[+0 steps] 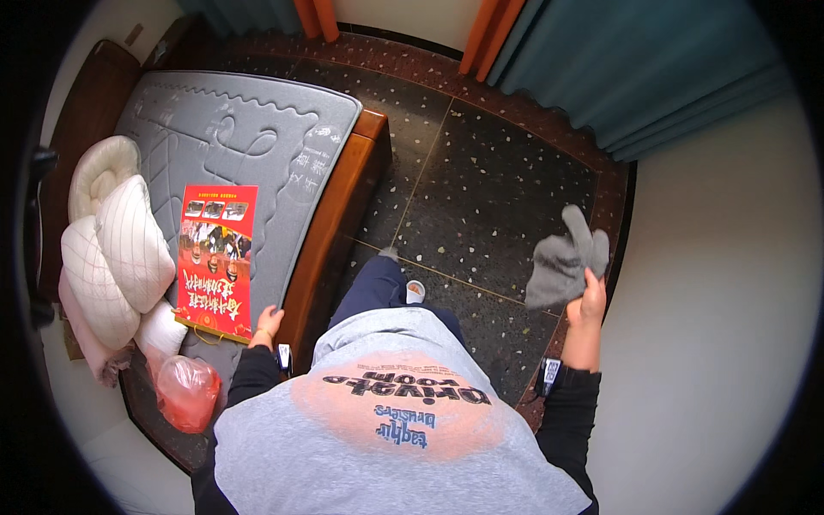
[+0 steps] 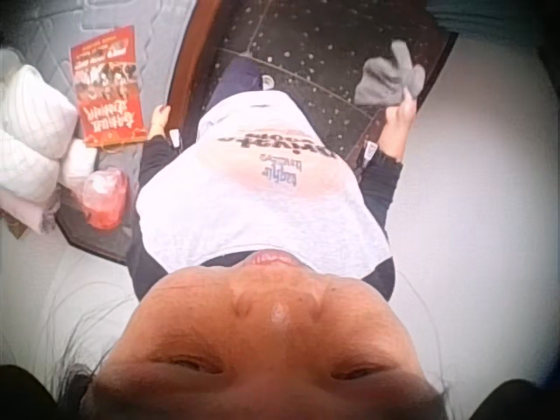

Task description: The person wipes the wooden frame of a bed with a cloth. They move around the bed to clean different sides and edges, using both hands to hold the cloth and wipe the surface.

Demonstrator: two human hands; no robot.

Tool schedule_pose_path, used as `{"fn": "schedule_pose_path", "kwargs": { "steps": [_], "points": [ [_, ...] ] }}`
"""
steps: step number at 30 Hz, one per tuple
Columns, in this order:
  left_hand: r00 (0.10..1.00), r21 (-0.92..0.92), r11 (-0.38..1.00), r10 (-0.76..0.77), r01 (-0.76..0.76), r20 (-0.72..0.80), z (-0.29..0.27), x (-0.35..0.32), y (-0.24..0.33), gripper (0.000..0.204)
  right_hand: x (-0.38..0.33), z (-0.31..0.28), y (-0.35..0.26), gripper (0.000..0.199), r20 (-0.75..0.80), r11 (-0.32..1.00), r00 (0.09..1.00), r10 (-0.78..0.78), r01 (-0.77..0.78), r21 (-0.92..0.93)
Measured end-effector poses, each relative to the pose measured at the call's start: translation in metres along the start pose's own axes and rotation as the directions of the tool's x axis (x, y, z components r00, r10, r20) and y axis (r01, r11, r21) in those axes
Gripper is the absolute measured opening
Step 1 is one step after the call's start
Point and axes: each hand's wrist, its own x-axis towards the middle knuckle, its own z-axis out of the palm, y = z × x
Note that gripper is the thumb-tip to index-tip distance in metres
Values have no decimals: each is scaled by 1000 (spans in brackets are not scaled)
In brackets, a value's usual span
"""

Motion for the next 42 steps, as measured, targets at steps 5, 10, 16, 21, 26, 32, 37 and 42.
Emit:
{"fn": "schedule_pose_path", "kwargs": {
  "steps": [5,10,16,21,26,32,37,42],
  "points": [
    [880,107,913,-408,394,242,2,-1,-23,55,122,61,13,43,-89,996,996,0,-9,-93],
    [909,139,951,-305,275,285,8,78,71,59,196,99,25,41,-121,985,979,165,-170,-30],
    [961,83,959,263,-270,84,-30,202,333,52,267,117,17,40,-175,961,953,246,-264,-85],
    [823,-126,814,565,-567,-51,-54,245,506,47,319,118,20,38,-216,931,928,305,-338,-139],
    [898,88,896,426,-435,110,-27,241,539,48,392,111,30,38,-237,895,891,386,-425,-139],
    [915,249,966,-32,-76,403,19,224,531,53,476,115,58,30,-199,688,918,342,-389,-613],
    [940,205,959,127,-198,317,32,228,567,53,530,162,98,32,81,380,949,305,-44,-924],
    [926,304,886,277,-350,258,31,273,580,53,548,252,177,38,254,459,873,417,39,-887]
  ]
}}
